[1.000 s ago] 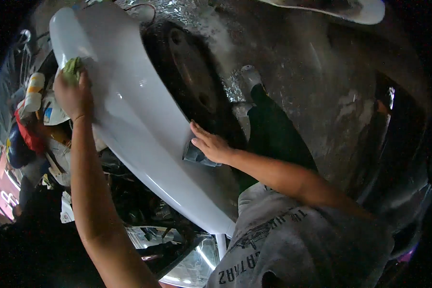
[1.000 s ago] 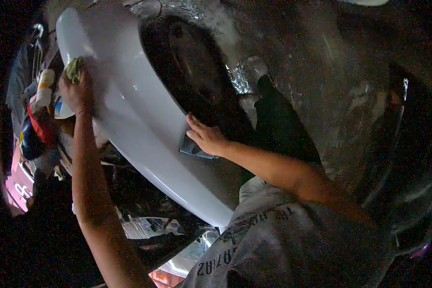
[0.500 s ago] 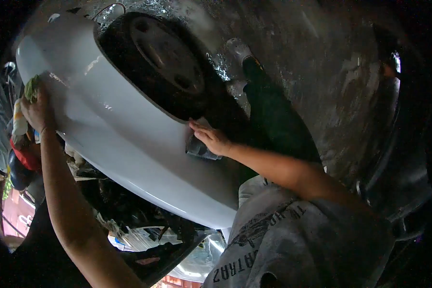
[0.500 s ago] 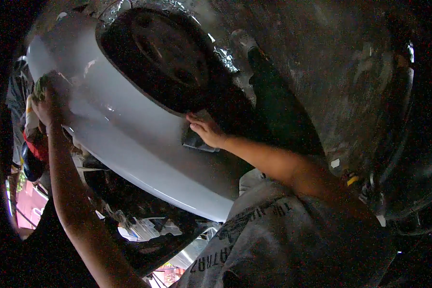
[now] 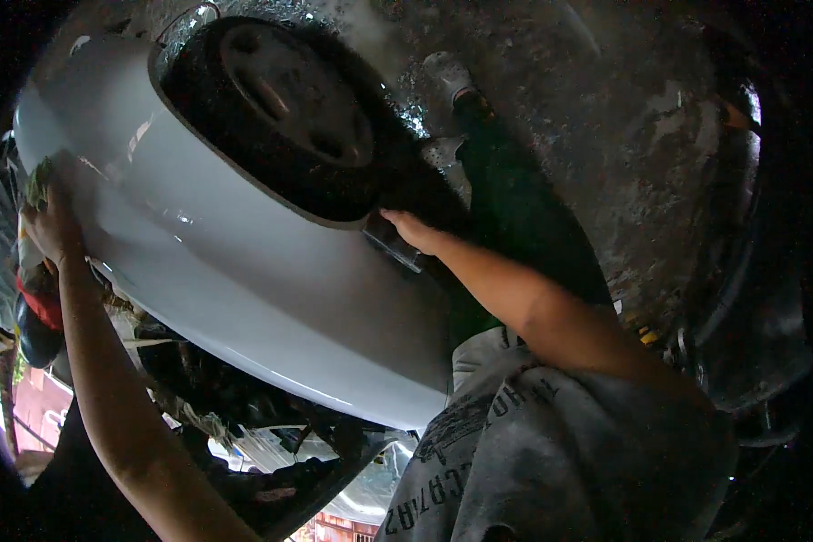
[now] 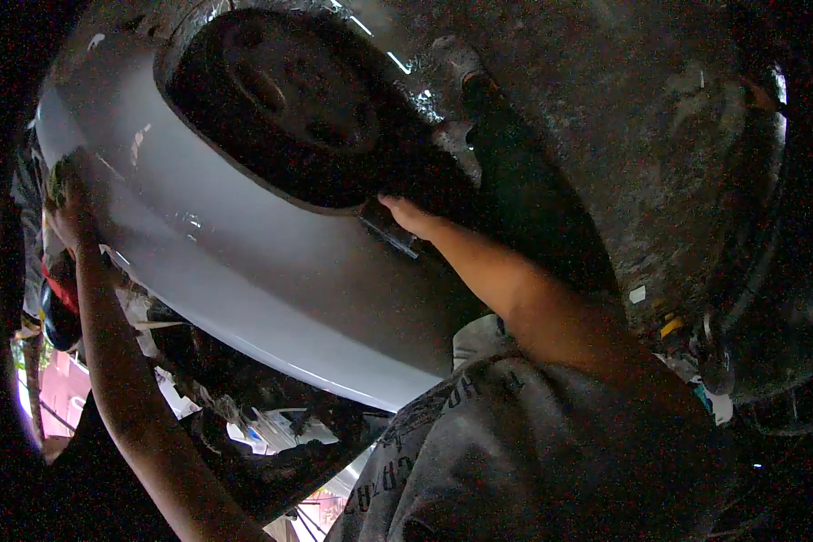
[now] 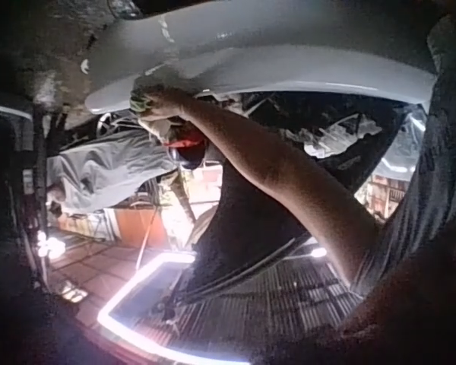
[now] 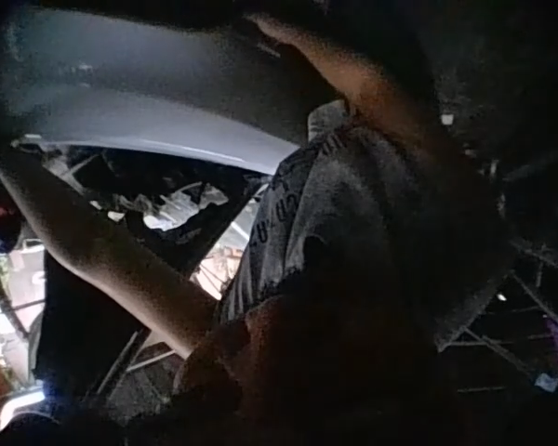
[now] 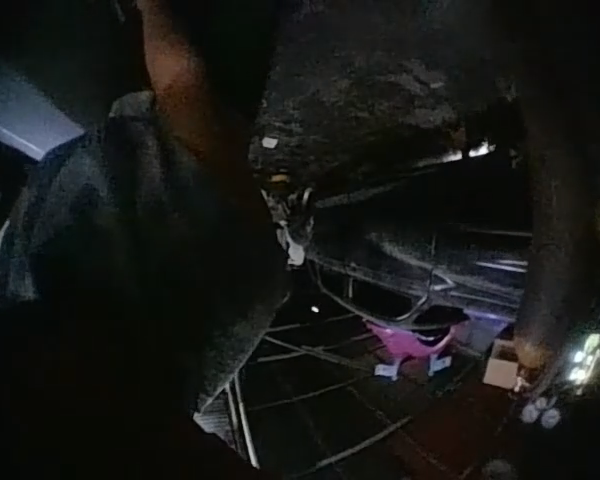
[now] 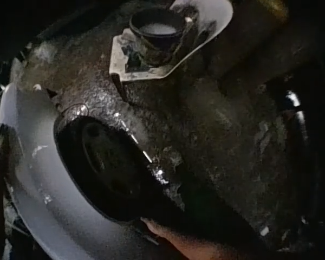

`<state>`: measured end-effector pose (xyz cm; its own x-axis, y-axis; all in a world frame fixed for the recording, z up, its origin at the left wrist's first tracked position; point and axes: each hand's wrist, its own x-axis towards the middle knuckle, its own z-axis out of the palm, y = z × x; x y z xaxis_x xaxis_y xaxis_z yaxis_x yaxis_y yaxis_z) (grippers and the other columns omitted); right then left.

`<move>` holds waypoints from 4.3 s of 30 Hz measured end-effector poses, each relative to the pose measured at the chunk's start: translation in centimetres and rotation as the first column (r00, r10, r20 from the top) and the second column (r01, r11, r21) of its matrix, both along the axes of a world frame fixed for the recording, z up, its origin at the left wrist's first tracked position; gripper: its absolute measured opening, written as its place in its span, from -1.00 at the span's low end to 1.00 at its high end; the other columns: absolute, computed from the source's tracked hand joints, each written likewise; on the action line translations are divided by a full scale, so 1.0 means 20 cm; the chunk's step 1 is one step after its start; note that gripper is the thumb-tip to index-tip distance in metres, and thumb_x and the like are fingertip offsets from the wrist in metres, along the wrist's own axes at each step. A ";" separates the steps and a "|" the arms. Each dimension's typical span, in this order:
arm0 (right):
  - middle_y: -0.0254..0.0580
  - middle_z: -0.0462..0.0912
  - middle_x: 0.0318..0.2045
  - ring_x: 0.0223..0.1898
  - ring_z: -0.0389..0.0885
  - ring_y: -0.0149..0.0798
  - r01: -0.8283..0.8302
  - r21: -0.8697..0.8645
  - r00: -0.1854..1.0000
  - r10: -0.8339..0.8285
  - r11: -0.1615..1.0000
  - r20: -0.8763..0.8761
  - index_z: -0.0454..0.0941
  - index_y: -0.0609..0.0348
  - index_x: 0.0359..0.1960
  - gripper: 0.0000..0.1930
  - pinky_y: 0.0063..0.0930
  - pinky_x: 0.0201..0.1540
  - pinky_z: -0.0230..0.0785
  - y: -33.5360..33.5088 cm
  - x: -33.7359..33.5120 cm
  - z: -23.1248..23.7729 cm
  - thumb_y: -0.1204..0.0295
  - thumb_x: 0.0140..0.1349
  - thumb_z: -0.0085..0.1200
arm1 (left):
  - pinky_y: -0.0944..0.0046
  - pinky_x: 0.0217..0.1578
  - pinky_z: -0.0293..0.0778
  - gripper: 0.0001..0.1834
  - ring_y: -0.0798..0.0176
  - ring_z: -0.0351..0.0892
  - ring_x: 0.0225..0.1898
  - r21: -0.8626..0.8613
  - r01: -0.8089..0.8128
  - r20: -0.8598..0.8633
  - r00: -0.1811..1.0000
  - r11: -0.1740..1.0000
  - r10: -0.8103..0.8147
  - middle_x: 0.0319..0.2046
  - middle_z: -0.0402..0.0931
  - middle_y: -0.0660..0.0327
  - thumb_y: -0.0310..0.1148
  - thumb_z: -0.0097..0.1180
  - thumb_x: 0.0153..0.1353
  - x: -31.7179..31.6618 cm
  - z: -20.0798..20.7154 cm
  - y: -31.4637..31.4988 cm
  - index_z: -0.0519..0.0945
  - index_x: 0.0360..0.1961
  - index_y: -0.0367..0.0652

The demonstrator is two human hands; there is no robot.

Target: Sand and wipe down a car fender and hood during detailing.

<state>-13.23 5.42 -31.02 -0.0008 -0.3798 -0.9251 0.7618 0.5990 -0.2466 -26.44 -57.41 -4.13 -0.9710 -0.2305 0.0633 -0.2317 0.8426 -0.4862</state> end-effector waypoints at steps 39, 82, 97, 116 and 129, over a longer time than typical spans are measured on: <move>-0.21 0.44 0.34 0.40 0.31 -0.27 -0.233 -0.466 0.972 0.212 0.854 -0.099 0.46 0.18 0.30 -0.44 -0.42 0.46 0.04 0.10 -0.22 0.54 0.03 0.57 -0.33 | -0.06 0.09 0.43 -0.48 -0.21 0.48 0.11 0.012 0.141 0.050 0.989 0.990 -0.142 0.11 0.49 -0.05 -0.16 0.14 0.28 0.10 -0.07 -0.18 0.46 0.28 0.17; 0.14 0.58 0.12 0.15 0.53 -0.01 -0.030 -0.023 0.538 -0.003 0.999 -0.843 0.43 0.26 0.28 -0.40 -0.27 0.22 0.31 -0.61 -3.74 0.90 -0.01 0.47 -0.11 | 0.08 0.13 0.42 -0.58 0.00 0.56 0.06 0.992 -0.068 -0.058 0.535 0.111 0.843 0.00 0.59 -0.02 -0.30 0.23 0.23 -1.08 0.34 1.89 0.58 0.08 -0.25; 0.33 0.45 0.23 0.25 0.42 0.27 -0.310 0.526 0.411 0.610 0.792 -0.677 0.39 0.39 0.22 -0.46 -0.08 0.25 0.30 -0.70 -3.91 -0.05 0.21 0.35 -0.03 | -0.05 0.27 0.32 -0.61 -0.10 0.42 0.24 0.680 -0.450 0.519 0.853 0.578 0.053 0.14 0.53 0.00 -0.29 0.04 0.27 -2.84 -1.06 1.98 0.63 0.07 -0.18; -0.21 0.58 0.05 0.01 0.58 -0.21 0.349 -0.434 0.779 -0.514 0.831 -0.359 0.41 0.19 0.22 -0.54 -0.25 0.06 0.45 -0.66 -3.57 1.54 0.41 0.29 0.16 | 0.11 0.01 0.47 -0.25 0.22 0.59 0.00 0.282 0.287 0.601 0.691 -0.915 0.402 0.07 0.59 0.20 0.31 -0.22 0.43 -2.10 -0.05 2.10 0.50 0.22 -0.14; -0.28 0.57 -0.02 -0.01 0.55 -0.30 -0.497 -0.684 0.839 0.499 0.535 -0.219 0.40 0.18 0.18 -0.60 -0.25 0.10 0.43 -1.02 -2.20 1.93 0.41 0.34 0.11 | 0.24 0.10 0.44 -0.68 0.32 0.56 0.01 0.619 0.784 -0.029 0.070 -0.038 0.997 0.02 0.62 0.23 -0.39 -0.01 0.44 -0.33 0.72 2.12 0.52 0.15 -0.25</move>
<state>-57.17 -15.02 7.51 0.3951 -0.8344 -0.3842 0.3965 0.5322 -0.7480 -33.09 -15.00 10.19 -0.2100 -0.9637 -0.1646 0.3445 -0.2305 0.9100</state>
